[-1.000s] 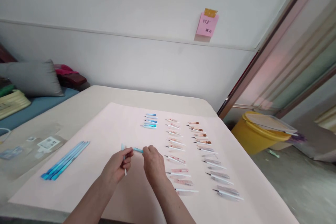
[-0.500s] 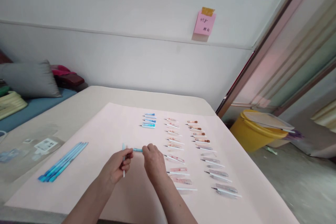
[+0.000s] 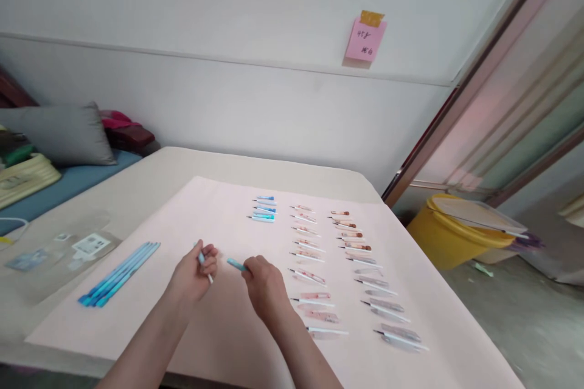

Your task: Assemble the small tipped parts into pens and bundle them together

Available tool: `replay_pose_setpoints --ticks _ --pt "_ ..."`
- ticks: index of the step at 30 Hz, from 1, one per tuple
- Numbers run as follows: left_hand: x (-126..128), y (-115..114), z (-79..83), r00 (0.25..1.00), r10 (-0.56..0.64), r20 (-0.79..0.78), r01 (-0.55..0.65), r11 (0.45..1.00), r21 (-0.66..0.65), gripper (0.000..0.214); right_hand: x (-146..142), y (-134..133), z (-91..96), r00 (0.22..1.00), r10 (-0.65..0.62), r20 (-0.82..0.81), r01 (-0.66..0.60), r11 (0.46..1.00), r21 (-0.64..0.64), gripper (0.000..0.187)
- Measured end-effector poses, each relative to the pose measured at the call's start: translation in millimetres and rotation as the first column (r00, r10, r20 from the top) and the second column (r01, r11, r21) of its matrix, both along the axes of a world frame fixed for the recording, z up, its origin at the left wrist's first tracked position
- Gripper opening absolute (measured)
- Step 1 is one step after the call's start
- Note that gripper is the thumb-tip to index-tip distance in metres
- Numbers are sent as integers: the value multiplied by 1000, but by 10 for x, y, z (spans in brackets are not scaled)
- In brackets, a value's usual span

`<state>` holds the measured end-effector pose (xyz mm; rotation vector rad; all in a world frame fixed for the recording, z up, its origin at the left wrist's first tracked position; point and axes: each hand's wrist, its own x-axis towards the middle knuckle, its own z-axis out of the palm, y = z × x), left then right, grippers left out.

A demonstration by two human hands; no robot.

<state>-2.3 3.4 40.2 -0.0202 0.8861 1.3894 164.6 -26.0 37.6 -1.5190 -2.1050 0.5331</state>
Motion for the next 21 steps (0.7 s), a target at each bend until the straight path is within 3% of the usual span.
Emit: replay_pose_setpoints --ticks 4,12,21 --pt "-115 19 47 990 124 71 -126 992 26 25 -129 -102 11 989 90 -115 -101 990 -98 12" --pt "-38 18 38 995 100 22 -101 992 74 24 -204 -150 52 978 85 -191 -113 984 -140 12" --pt "97 -24 16 992 99 -73 -91 989 113 25 -258 -152 90 920 -104 -378 -20 950 -311 14"
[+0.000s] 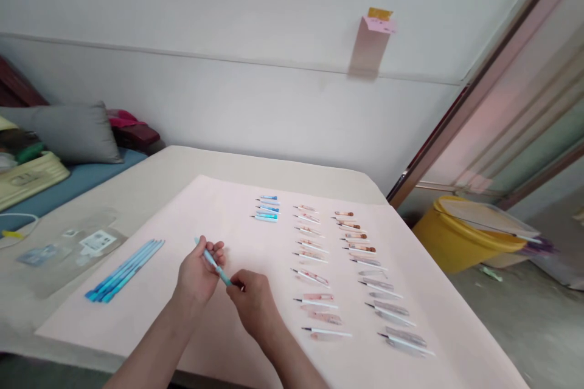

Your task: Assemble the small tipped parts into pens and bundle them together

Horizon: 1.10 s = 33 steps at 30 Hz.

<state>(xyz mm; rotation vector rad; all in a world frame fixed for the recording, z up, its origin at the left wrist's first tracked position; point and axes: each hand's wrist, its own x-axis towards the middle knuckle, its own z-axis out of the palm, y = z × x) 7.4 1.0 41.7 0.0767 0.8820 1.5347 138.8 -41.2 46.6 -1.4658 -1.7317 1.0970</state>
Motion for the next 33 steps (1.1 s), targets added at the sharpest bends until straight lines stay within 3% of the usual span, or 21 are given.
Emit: replay_pose_setpoints --ticks 8,14,21,25,29,31,33 --pt "132 -68 50 994 -79 -81 85 994 64 27 76 28 27 984 -37 -174 14 991 -132 13" --pt "152 -83 96 989 -142 -31 145 984 99 27 119 32 -4 877 -56 -477 -114 941 -320 14" --pt "182 -103 98 989 -136 -63 142 985 96 26 91 45 -54 853 -66 -518 -120 941 -318 14" --pt "206 -94 83 989 -122 -86 131 987 95 26 70 49 -94 884 -115 -453 -44 945 -326 14" --pt "222 -93 52 987 -112 -112 124 986 108 26 28 24 -68 951 -164 -262 135 983 -127 12" --pt "223 -107 60 984 -134 -115 148 982 120 27 12 3 -44 953 -179 -244 175 984 -40 8" --pt "218 -128 94 980 -166 -112 180 975 132 29 14 -10 -33 926 -153 -345 106 983 -150 8"
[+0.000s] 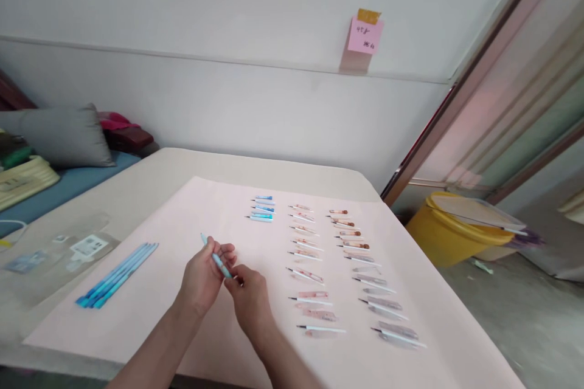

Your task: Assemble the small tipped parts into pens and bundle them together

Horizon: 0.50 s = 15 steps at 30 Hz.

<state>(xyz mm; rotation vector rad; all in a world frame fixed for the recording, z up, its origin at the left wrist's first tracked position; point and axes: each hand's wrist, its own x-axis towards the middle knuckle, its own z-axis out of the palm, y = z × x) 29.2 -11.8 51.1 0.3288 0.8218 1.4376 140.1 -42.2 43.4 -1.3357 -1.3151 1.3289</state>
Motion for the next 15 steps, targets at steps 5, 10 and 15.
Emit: replay_pose_setpoints --ticks 5,10,15 --pt "-12 -28 101 986 -167 -8 166 985 -38 31 72 14 -12 873 89 -480 -266 911 -315 24" --pt "3 4 45 987 -24 -159 20 999 -27 31 66 11 5 879 55 -473 -212 935 -284 23" --pt "2 6 -31 980 5 -199 -4 1000 5 33 11 -13 1 887 53 -458 -197 942 -272 20"
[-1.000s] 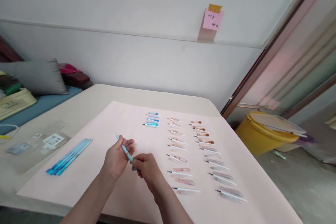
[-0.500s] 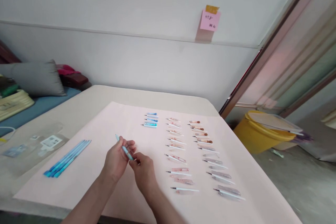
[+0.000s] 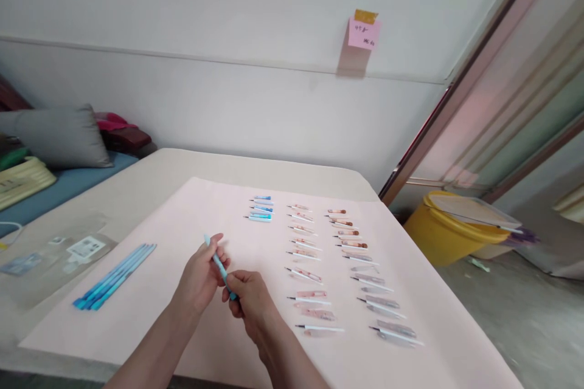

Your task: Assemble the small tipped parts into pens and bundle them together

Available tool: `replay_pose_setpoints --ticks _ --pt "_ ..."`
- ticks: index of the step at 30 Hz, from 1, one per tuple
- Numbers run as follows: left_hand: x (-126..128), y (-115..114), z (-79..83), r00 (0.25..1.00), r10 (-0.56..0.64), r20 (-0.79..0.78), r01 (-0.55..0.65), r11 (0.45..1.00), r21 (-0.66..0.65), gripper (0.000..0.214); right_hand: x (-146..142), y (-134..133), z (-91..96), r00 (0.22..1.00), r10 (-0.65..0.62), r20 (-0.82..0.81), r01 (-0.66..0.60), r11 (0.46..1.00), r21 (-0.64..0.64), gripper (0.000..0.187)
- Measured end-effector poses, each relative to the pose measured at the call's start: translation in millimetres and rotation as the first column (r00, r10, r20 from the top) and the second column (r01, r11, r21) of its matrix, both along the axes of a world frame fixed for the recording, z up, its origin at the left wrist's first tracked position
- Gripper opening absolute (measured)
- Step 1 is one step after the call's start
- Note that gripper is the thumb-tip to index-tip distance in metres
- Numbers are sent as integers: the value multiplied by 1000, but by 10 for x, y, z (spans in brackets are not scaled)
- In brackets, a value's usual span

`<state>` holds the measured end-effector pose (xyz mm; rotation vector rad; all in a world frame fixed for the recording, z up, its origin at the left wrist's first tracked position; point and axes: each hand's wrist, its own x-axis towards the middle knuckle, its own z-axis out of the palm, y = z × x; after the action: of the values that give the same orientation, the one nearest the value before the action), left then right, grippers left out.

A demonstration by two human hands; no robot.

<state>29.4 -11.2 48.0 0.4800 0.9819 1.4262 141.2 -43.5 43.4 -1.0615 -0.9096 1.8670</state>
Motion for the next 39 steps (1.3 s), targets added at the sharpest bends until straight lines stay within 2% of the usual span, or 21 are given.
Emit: replay_pose_setpoints --ticks 7,13,16,19,25,28,34,39 --pt "-60 39 -54 997 65 36 -62 996 -62 24 -5 17 -24 999 -23 28 23 1000 -2 20" --pt "-167 63 -90 998 -28 50 29 1000 -13 19 -2 26 -39 990 -55 129 48 997 56 17" --pt "-184 70 -94 997 -7 71 9 1000 -29 11 -12 29 -34 981 -78 179 64 994 86 17" --pt "-172 67 -78 996 7 85 -2 998 -61 12 -17 48 -58 963 -102 249 74 990 118 17" --pt "-145 42 -40 998 54 -46 -55 998 -36 17 -17 105 -207 895 -112 432 13 974 226 20" --pt "-162 51 -39 994 66 -87 -68 998 -13 18 -18 112 -247 888 -124 442 9 967 254 21" --pt "-162 57 -48 994 28 -102 -30 999 -18 22 -6 119 -220 893 -117 434 19 975 223 20" --pt "-161 67 -40 981 51 -185 -55 998 -16 24 -10 98 -143 936 -91 339 41 987 153 18"
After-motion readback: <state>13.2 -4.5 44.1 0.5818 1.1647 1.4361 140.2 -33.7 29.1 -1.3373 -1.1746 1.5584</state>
